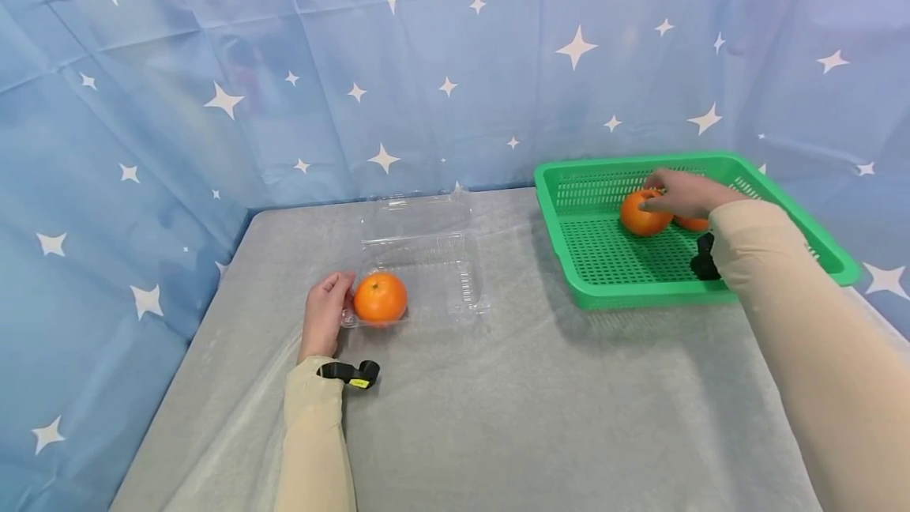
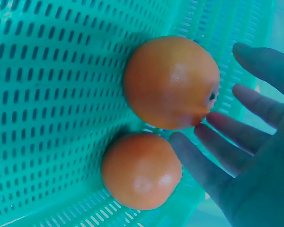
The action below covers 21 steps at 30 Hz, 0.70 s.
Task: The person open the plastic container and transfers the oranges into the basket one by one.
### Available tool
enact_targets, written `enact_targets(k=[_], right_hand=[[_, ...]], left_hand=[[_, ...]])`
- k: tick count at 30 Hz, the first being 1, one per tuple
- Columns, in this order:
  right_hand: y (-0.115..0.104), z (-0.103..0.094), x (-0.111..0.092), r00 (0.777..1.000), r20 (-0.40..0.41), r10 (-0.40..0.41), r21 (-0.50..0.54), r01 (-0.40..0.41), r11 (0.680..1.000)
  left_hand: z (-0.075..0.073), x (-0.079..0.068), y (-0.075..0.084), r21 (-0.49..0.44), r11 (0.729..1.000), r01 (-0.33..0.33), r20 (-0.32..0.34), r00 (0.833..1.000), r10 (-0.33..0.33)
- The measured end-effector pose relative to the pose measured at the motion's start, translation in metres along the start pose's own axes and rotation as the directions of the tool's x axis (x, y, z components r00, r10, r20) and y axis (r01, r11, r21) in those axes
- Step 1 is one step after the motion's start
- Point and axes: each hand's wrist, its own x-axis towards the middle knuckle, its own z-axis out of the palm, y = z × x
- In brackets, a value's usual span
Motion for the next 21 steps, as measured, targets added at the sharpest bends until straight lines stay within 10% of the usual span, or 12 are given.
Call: enact_targets(k=[21], right_hand=[[-0.047,-0.016,-0.005,0.992,-0.035,-0.121,0.029,0.122,0.992]], left_hand=[[0.0,0.001,0.0,0.004,1.0,-0.006,0.024,1.0,0.006]])
